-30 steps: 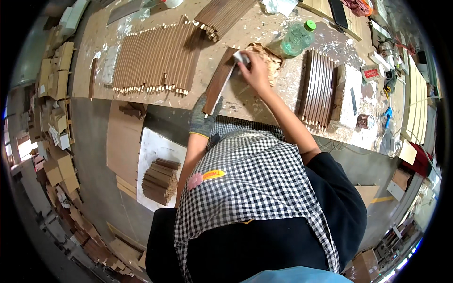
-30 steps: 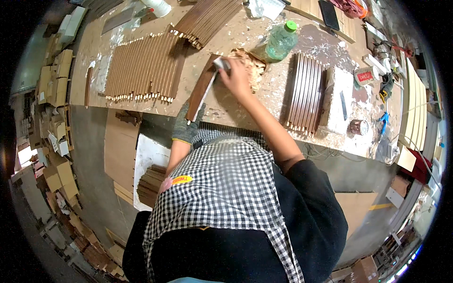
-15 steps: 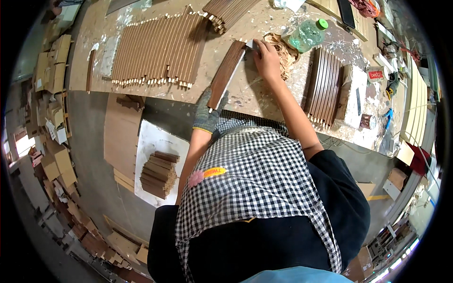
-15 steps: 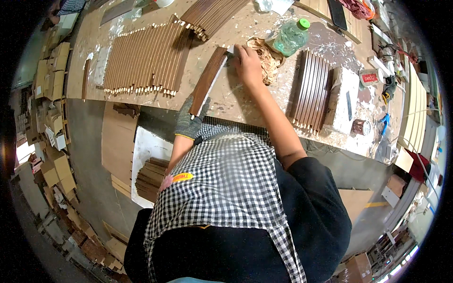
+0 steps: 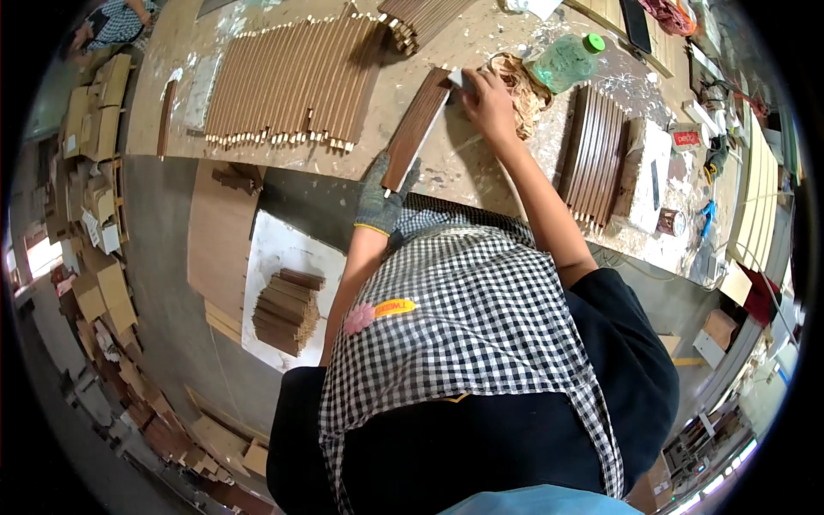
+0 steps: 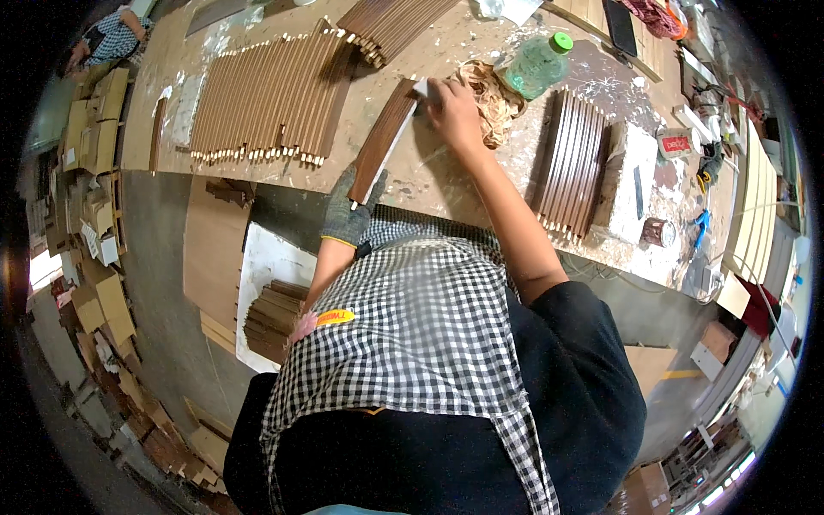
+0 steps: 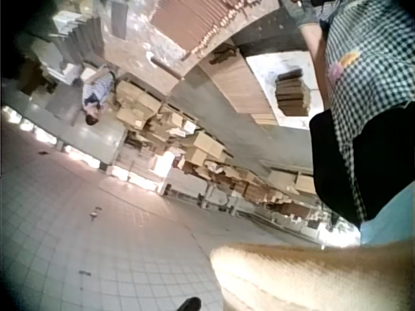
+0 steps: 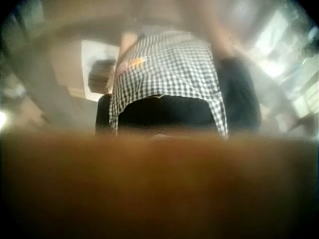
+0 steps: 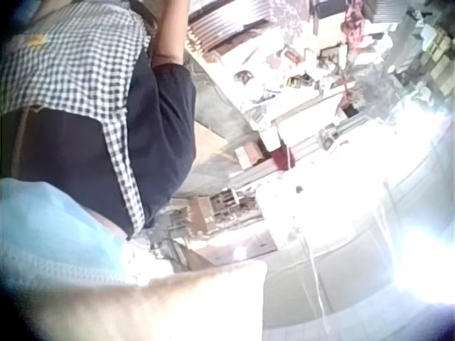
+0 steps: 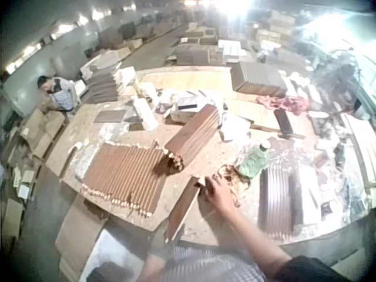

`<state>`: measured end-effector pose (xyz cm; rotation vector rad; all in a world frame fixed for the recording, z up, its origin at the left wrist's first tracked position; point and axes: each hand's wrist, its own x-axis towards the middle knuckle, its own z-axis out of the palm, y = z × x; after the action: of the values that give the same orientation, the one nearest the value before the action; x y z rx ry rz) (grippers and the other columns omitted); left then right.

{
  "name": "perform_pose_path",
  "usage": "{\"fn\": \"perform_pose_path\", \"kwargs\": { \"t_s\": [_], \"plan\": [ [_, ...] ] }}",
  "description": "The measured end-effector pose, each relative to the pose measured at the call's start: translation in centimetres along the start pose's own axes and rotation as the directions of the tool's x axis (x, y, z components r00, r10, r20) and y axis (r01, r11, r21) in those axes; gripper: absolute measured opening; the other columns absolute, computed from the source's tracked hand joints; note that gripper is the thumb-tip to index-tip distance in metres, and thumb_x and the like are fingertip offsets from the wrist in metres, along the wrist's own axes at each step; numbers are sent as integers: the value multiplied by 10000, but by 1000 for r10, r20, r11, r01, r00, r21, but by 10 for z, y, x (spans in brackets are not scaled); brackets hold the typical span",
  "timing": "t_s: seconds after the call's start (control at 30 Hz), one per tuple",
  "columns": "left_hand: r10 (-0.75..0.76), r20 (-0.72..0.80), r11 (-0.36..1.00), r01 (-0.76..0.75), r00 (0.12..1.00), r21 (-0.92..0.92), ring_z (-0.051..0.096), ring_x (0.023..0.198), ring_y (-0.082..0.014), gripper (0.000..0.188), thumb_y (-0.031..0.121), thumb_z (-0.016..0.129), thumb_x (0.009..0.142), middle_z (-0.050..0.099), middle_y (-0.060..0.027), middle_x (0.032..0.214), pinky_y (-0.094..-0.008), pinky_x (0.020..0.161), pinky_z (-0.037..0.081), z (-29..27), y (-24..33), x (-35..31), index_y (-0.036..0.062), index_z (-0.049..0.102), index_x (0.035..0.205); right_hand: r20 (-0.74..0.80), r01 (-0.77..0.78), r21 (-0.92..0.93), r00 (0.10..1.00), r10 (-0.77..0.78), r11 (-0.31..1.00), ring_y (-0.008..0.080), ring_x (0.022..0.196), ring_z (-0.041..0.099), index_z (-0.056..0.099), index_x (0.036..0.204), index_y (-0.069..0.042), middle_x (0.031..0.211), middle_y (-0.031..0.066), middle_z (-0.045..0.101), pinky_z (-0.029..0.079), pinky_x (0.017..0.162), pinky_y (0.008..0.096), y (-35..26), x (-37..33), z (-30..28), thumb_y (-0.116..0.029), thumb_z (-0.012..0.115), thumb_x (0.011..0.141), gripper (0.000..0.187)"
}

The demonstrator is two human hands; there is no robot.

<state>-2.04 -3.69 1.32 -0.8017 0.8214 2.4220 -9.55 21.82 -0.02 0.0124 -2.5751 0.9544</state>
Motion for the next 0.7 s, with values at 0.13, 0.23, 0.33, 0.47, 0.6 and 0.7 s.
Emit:
{"fn": "perform_pose_path", "kwargs": {
  "t_s": [0.13, 0.23, 0.33, 0.47, 0.6, 0.7],
  "plan": [
    [133, 179, 932, -184, 975, 313, 616, 1120, -320, 430, 225, 529, 997, 581, -205, 1261, -378, 930, 561, -24, -9, 7, -47, 483, 1328, 80, 123, 78, 988, -130, 989, 367, 972, 616, 607, 1221, -12, 1082, 179, 634, 514, 856, 428, -32, -31, -5, -28, 693, 792, 437],
    [138, 350, -285, -301, 926, 910, 600, 1149, -284, 444, 212, 551, 982, 569, -160, 1307, -370, 952, 524, 28, 5, -4, -17, 471, 1354, 193, 154, 209, 962, -195, 966, 343, 957, 628, 601, 1234, 3, 1075, 174, 643, 527, 855, 410, -60, -69, -16, -46, 720, 794, 459],
    [278, 336, 272, -409, 900, 871, 577, 1183, -260, 484, 75, 668, 887, 594, -149, 1288, -337, 1026, 454, -37, -15, 28, -10, 505, 1335, 260, 285, 318, 891, -372, 904, 320, 964, 633, 599, 1254, -12, 1094, 157, 645, 545, 844, 388, -83, -85, -28, -74, 735, 797, 480],
    [259, 385, -45, -387, 886, 921, 575, 1196, -283, 483, 116, 669, 897, 586, -166, 1309, -344, 1026, 455, -1, -4, 4, 15, 511, 1342, 208, 237, 265, 932, -296, 935, 313, 962, 630, 597, 1257, -30, 1088, 145, 643, 543, 840, 392, -74, -80, -20, -55, 749, 750, 530],
    [320, 318, 376, -428, 892, 822, 587, 1171, -286, 392, 246, 591, 966, 603, -150, 1290, -375, 993, 477, -52, -20, 30, 23, 565, 1288, 253, 324, 272, 884, -393, 906, 292, 922, 623, 602, 1230, -10, 1081, 136, 635, 542, 816, 385, -86, -86, -15, -66, 738, 763, 490],
    [160, 183, 883, -223, 970, 414, 622, 1077, -291, 394, 293, 562, 983, 634, -155, 1216, -394, 914, 515, -48, -15, 32, 14, 578, 1261, 330, 410, 355, 786, -523, 840, 281, 930, 615, 607, 1218, -5, 1074, 130, 630, 541, 817, 385, -93, -103, -21, -68, 731, 777, 463]
  ]
}}
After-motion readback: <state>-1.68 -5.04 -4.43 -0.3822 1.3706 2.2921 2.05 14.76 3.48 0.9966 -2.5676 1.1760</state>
